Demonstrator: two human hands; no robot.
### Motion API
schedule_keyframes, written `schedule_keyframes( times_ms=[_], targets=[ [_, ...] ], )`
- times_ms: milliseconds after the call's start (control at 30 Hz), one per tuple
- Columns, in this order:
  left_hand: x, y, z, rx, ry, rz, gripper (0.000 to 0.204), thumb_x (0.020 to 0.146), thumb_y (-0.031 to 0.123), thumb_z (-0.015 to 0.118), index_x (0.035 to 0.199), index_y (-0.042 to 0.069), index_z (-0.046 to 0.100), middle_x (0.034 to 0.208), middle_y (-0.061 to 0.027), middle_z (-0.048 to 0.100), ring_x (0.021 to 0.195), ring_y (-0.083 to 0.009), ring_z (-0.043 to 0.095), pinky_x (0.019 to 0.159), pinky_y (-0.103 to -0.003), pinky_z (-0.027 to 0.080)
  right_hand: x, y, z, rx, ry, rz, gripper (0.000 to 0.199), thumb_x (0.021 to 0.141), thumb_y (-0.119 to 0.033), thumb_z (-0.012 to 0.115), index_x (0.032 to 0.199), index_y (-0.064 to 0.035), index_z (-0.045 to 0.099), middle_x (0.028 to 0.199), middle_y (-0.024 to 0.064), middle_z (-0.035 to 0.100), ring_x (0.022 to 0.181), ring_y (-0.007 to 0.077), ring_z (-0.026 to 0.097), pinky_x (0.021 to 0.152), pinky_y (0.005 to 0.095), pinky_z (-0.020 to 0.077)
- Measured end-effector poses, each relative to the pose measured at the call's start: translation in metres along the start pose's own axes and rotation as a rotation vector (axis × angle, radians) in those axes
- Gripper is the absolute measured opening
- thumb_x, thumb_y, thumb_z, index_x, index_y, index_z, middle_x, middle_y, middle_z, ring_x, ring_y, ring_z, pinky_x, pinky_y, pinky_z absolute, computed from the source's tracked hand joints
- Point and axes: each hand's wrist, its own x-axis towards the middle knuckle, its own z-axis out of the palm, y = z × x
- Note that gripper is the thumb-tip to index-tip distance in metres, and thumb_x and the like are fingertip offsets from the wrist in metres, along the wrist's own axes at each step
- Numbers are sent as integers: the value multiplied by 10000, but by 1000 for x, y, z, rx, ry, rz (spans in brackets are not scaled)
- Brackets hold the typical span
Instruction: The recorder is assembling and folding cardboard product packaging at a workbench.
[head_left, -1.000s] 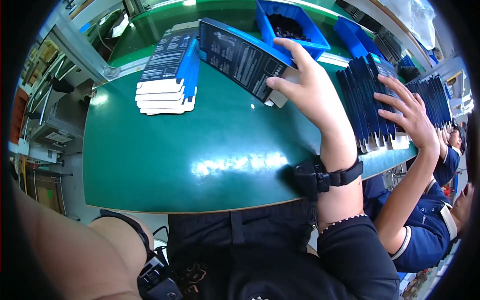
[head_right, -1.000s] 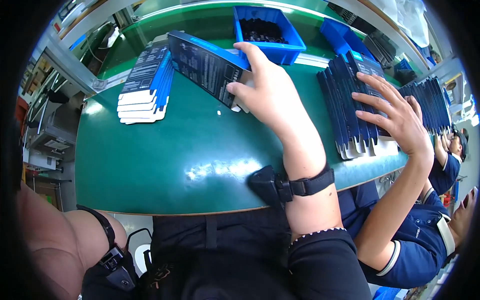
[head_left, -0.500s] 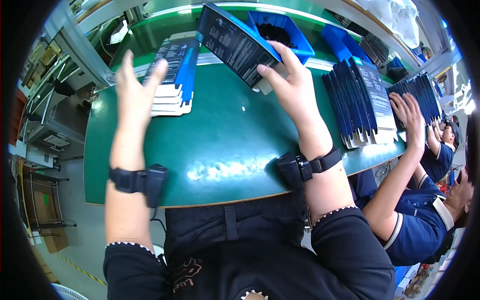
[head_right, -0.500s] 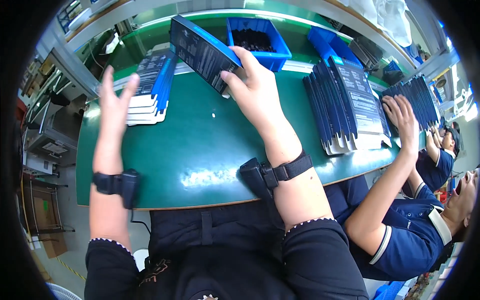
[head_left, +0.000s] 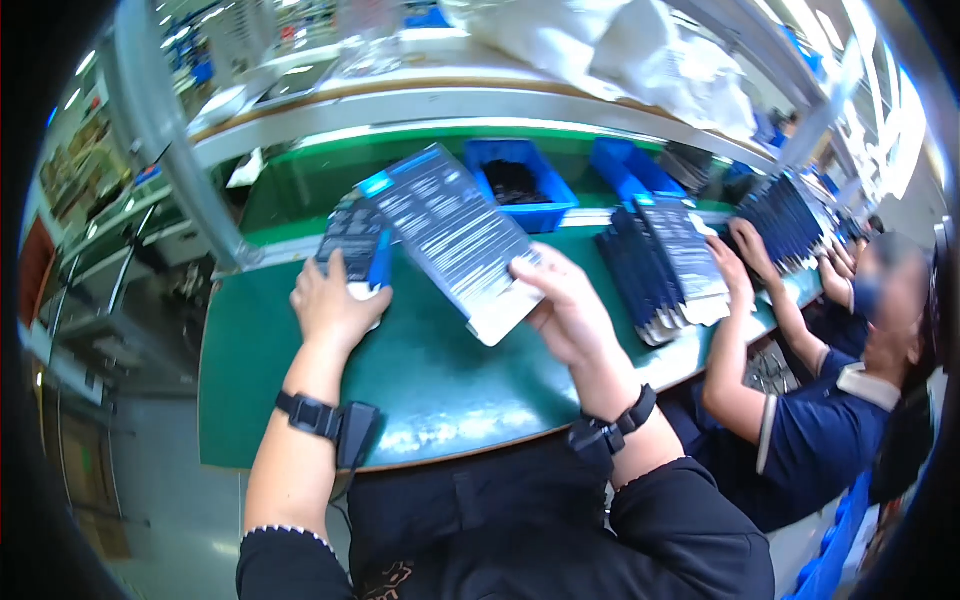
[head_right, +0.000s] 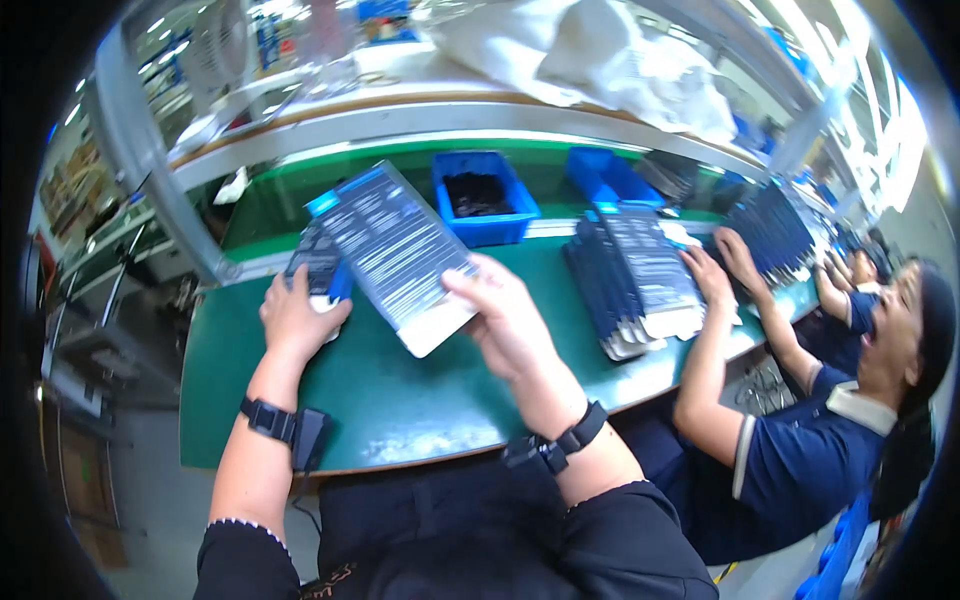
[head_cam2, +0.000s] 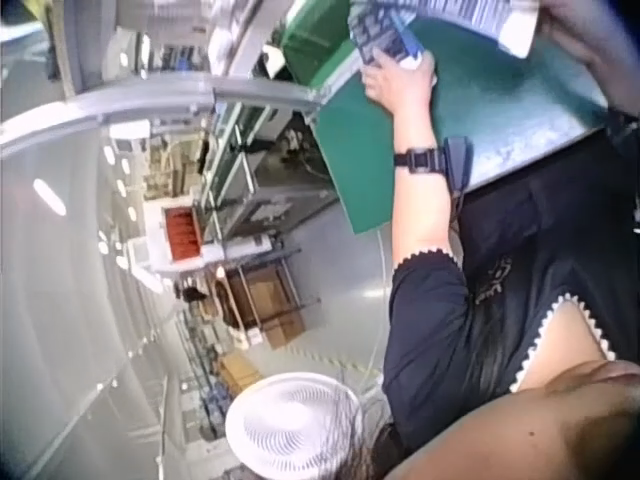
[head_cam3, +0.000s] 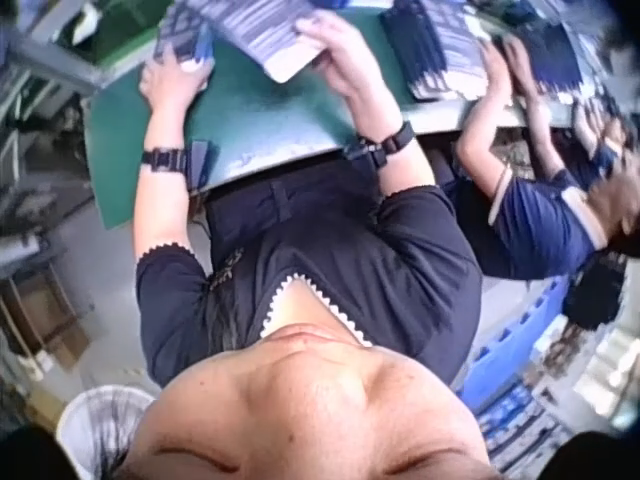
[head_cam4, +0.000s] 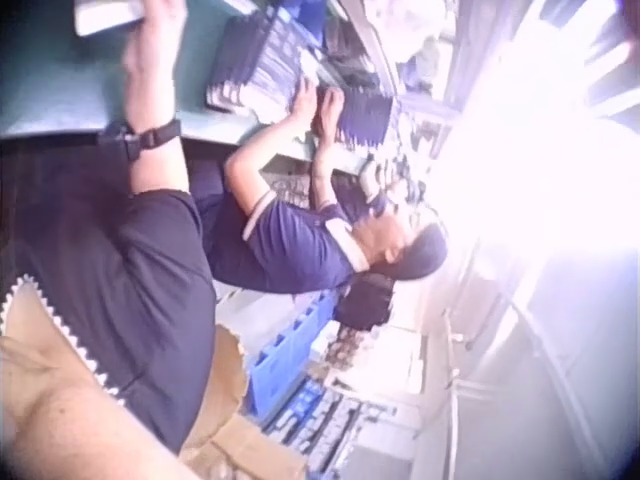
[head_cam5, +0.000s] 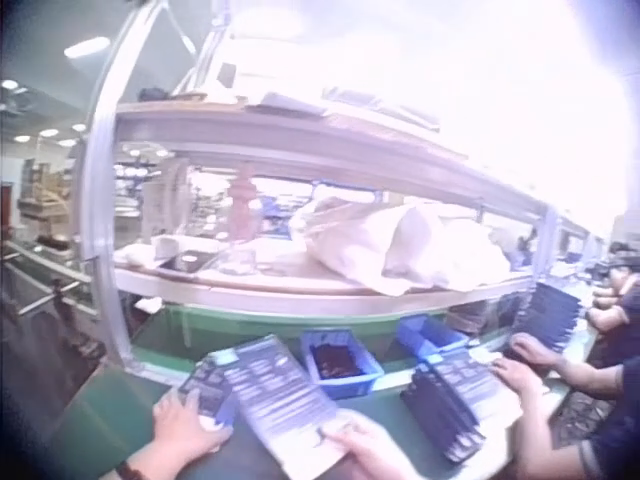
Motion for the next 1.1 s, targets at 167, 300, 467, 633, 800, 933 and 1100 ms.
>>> schedule_keyframes(
  times_ms=[167,300,467,633,800,933,1100],
  targets=[
    [10,-8,16,10,-28,74,836,593,527,698,1265,106,432,1293,-278,386,1175,-423,400,955,-489,342,-58,-24,-12,262,-86,154,208,878,-246,555,943,-49,573,875,61,632,783,177,625,635,340,522],
    [13,-18,14,101,-15,24,867,653,536,682,1340,112,365,1340,-279,336,1216,-424,360,986,-489,317,-97,-76,-3,226,-44,-71,227,891,-247,543,1012,-55,555,867,54,624,782,162,626,619,324,525],
    [16,-19,19,115,-42,33,846,698,536,644,1370,128,331,1382,-270,283,1275,-402,295,1028,-475,264,-147,-128,-10,550,-562,-877,324,937,-315,447,1191,-114,463,1094,112,585,840,284,616,596,421,531],
    [12,-12,17,131,-88,12,831,726,544,606,1384,135,305,1392,-266,266,1290,-393,272,1041,-472,241,-185,-175,-2,15,-1153,-846,550,921,-202,449,1412,-89,228,1213,107,545,794,289,636,626,421,509],
    [12,-21,14,156,-34,-19,855,708,583,612,1373,131,323,1372,-268,298,1262,-398,316,1012,-481,282,-128,-108,-32,4,-894,-502,722,772,-243,701,1346,-23,323,1096,245,570,884,274,635,668,315,523],
    [11,-19,13,-31,50,56,851,703,617,607,1322,74,389,1304,-233,405,1180,-393,415,962,-468,342,-96,-56,-35,-129,-432,-89,415,816,-199,652,1151,15,532,996,154,628,833,201,638,664,258,508],
    [7,-12,9,-192,145,104,858,697,590,633,1298,25,397,1202,-206,489,1116,-363,470,935,-438,369,-63,-36,-46,-308,-10,6,213,876,-151,565,997,21,592,876,116,644,763,173,638,632,254,513]
  ],
)
